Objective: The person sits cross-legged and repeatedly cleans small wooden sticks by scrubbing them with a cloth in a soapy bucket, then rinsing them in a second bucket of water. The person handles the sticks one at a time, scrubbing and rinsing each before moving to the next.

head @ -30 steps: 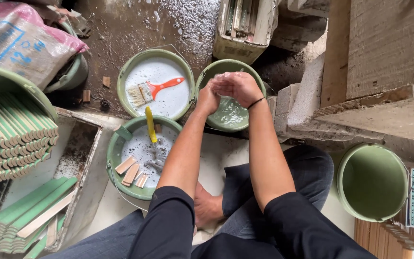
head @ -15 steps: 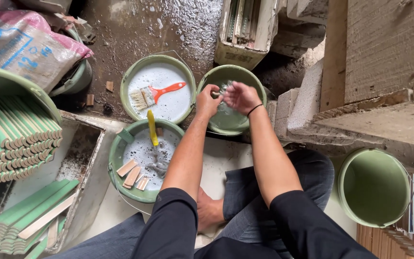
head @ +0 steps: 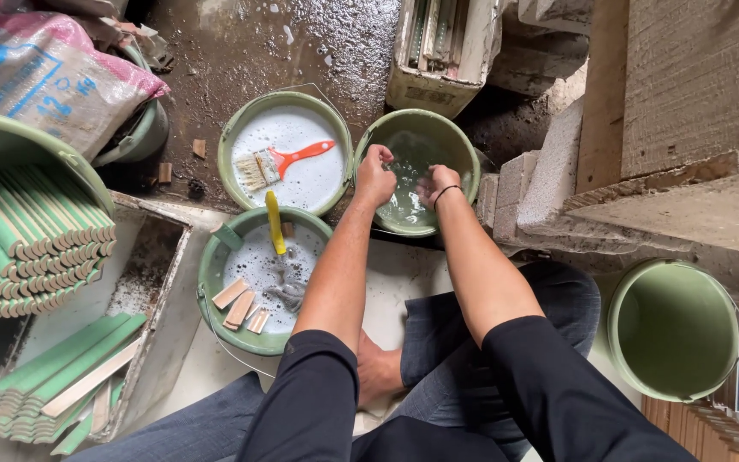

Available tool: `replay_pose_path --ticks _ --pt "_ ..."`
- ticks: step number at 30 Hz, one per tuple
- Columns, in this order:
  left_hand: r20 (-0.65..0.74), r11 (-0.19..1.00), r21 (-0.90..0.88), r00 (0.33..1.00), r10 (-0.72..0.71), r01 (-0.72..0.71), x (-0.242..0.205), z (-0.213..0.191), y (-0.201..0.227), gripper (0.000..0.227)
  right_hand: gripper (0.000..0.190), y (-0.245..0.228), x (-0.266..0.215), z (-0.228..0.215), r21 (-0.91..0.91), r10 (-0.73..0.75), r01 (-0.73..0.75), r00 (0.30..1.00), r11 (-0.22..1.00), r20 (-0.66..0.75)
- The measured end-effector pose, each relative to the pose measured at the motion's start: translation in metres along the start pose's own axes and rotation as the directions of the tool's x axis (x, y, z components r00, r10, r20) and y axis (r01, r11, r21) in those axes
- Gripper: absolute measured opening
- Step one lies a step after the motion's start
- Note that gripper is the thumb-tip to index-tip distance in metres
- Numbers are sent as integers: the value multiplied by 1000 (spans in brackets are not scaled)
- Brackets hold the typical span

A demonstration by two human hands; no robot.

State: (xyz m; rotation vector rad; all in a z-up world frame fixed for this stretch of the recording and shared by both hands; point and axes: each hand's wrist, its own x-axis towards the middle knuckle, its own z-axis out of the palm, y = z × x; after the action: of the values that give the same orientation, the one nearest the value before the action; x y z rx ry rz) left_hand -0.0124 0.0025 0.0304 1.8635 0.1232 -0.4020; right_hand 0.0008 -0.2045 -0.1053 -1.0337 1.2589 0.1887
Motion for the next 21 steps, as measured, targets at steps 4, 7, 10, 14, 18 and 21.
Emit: replay_pose_path --ticks 4,7,10,14,18,21 --pt "-11 997 -69 999 -43 42 -3 -1 4 30 27 -44 -118 11 67 46 -98 841 993 539" --pt "22 997 73 999 25 -26 -14 -5 24 36 31 -74 -219 13 65 -149 154 632 986 761" --pt "114 938 292 981 159 -186 -19 -13 62 23 35 -91 -253 7 -35 -346 485 671 874 657" --pt "170 874 151 883 437 -461 -37 -35 123 23 30 -96 -264 -25 194 -560 541 673 818 483" --pt "165 788 155 802 574 -596 -82 -67 206 24 21 -85 -262 -56 289 -585 509 707 811 397" --pt "183 680 227 716 674 -697 -97 -76 254 20 17 -87 -304 -58 310 -632 552 703 774 327"
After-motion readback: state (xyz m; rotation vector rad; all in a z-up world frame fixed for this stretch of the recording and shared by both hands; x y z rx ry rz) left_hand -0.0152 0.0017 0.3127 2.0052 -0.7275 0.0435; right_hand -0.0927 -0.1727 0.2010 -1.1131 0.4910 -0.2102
